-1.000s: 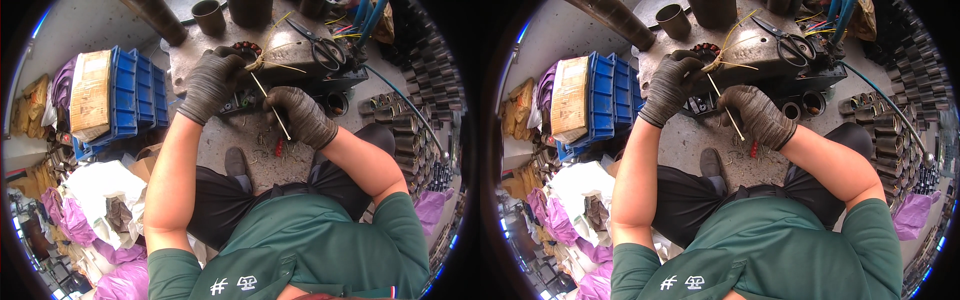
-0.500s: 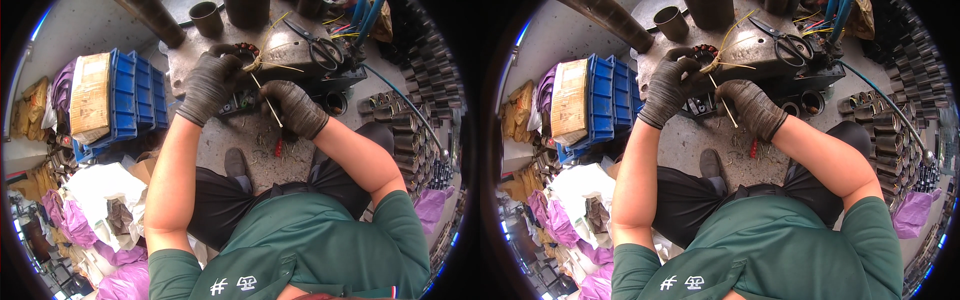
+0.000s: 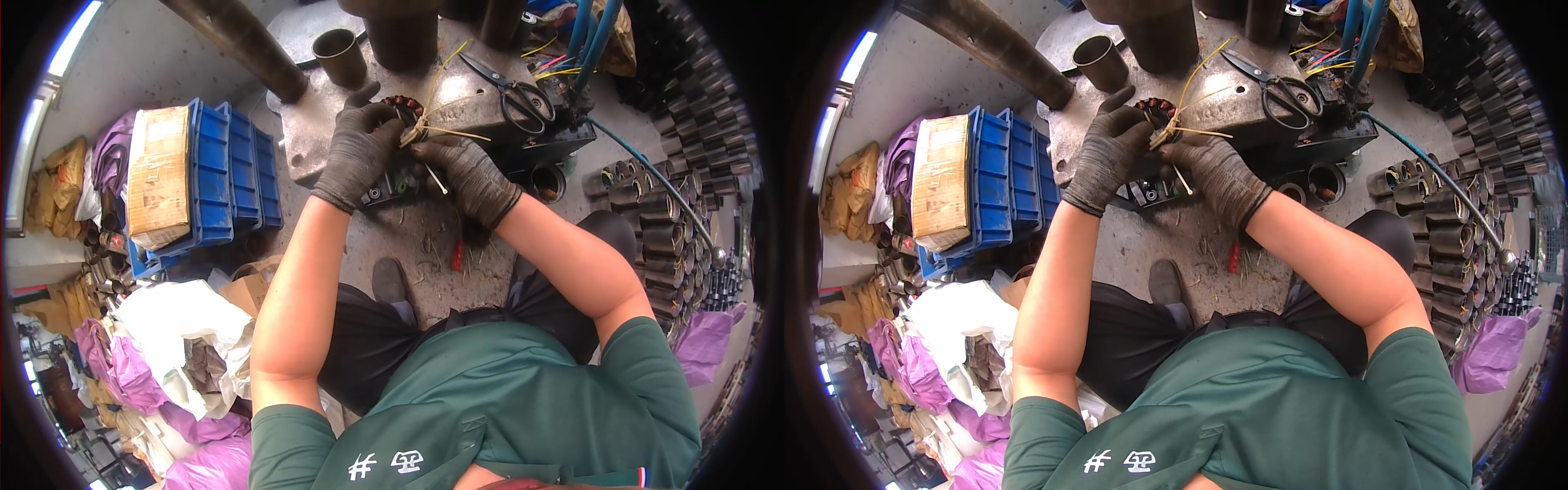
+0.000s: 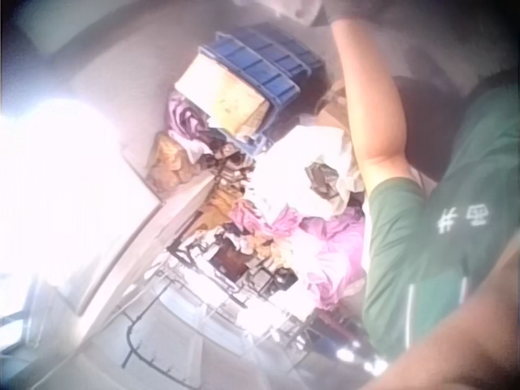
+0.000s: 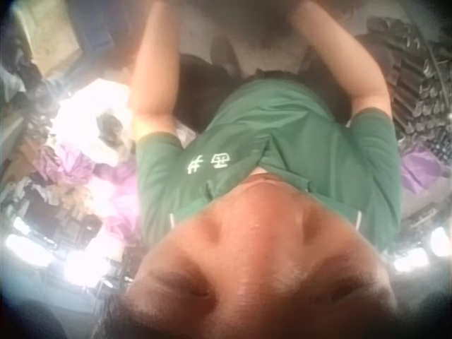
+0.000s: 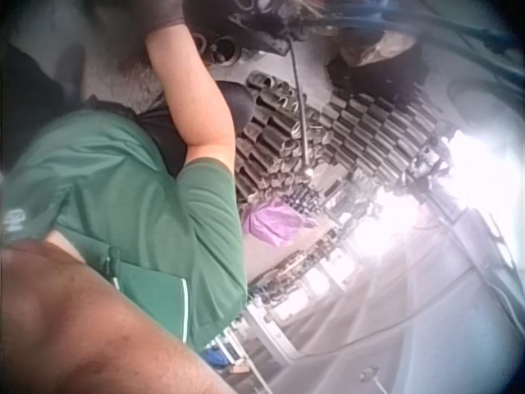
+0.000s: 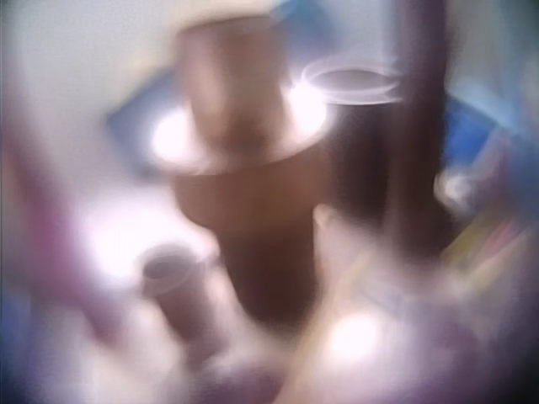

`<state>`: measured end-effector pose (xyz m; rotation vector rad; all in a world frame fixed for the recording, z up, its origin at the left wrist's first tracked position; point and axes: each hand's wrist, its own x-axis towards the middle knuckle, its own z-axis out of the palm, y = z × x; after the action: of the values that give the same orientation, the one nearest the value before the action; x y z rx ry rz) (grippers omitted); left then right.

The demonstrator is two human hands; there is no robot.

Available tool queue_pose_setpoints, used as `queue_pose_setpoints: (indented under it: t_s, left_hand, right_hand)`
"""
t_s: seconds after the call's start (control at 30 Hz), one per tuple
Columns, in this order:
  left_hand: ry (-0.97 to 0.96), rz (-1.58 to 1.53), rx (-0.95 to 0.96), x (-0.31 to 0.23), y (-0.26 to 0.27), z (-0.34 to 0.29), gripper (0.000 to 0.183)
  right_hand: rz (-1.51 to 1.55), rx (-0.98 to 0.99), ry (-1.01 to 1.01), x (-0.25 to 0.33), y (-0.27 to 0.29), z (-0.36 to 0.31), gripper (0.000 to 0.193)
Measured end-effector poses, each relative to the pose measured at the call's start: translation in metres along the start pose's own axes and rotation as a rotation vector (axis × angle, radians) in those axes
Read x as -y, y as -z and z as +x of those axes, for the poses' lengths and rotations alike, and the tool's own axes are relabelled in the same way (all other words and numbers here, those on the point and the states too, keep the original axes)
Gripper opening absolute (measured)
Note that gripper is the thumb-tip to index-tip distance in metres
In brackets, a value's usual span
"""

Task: The person organizes and feeds several colored wires through a central metal stator core by hand, then uses a press machine to insert the stator into a larger metal cylindrical housing.

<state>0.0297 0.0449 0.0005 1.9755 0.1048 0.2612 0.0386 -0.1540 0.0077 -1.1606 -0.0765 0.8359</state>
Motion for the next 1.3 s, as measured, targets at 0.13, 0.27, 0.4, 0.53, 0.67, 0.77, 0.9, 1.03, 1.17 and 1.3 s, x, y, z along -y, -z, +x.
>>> queue_pose_setpoints:
  t_s: [0.13, 0.27, 0.4, 0.53, 0.67, 0.77, 0.9, 1.03, 1.17, 1.3]
  left_hand:
    - [-0.060, -0.089, -0.017, -0.010, -0.004, -0.007, 0.016]
    - [-0.102, -0.012, 0.052, -0.026, -0.002, -0.012, 0.013]
    - [-0.325, 0.149, -0.054, -0.019, 0.000, -0.013, 0.016]
    - [-0.422, 0.156, -0.098, -0.015, -0.002, -0.014, 0.017]
    - [-0.427, 0.267, -0.079, -0.015, 0.002, -0.013, 0.018]
    - [-0.400, 0.215, -0.049, -0.013, 0.001, -0.013, 0.019]
    - [-0.464, 0.271, -0.029, -0.017, 0.004, -0.013, 0.020]
    - [-0.497, 0.286, -0.020, -0.023, 0.004, -0.015, 0.022]
    - [-0.521, 0.297, -0.002, -0.022, 0.006, -0.013, 0.022]
    - [-0.528, 0.300, -0.002, -0.023, 0.006, -0.013, 0.021]
  right_hand:
    - [0.002, -0.018, 0.081, 0.001, 0.005, -0.011, 0.021]
    - [-0.063, 0.130, 0.092, 0.013, 0.010, -0.014, 0.028]
    - [-0.023, 0.133, 0.119, 0.011, 0.004, -0.015, 0.028]
    - [-0.089, 0.158, 0.163, 0.013, 0.010, -0.015, 0.031]
    - [-0.053, 0.178, 0.083, 0.023, 0.012, -0.014, 0.031]
    - [-0.131, 0.122, 0.091, 0.021, 0.009, -0.014, 0.031]
    - [-0.160, 0.068, 0.094, 0.021, 0.008, -0.017, 0.031]
    - [-0.162, 0.069, 0.091, 0.017, 0.012, -0.013, 0.030]
    - [-0.160, 0.063, 0.095, 0.014, 0.012, -0.011, 0.030]
    - [-0.152, 0.042, 0.093, 0.013, 0.013, -0.010, 0.030]
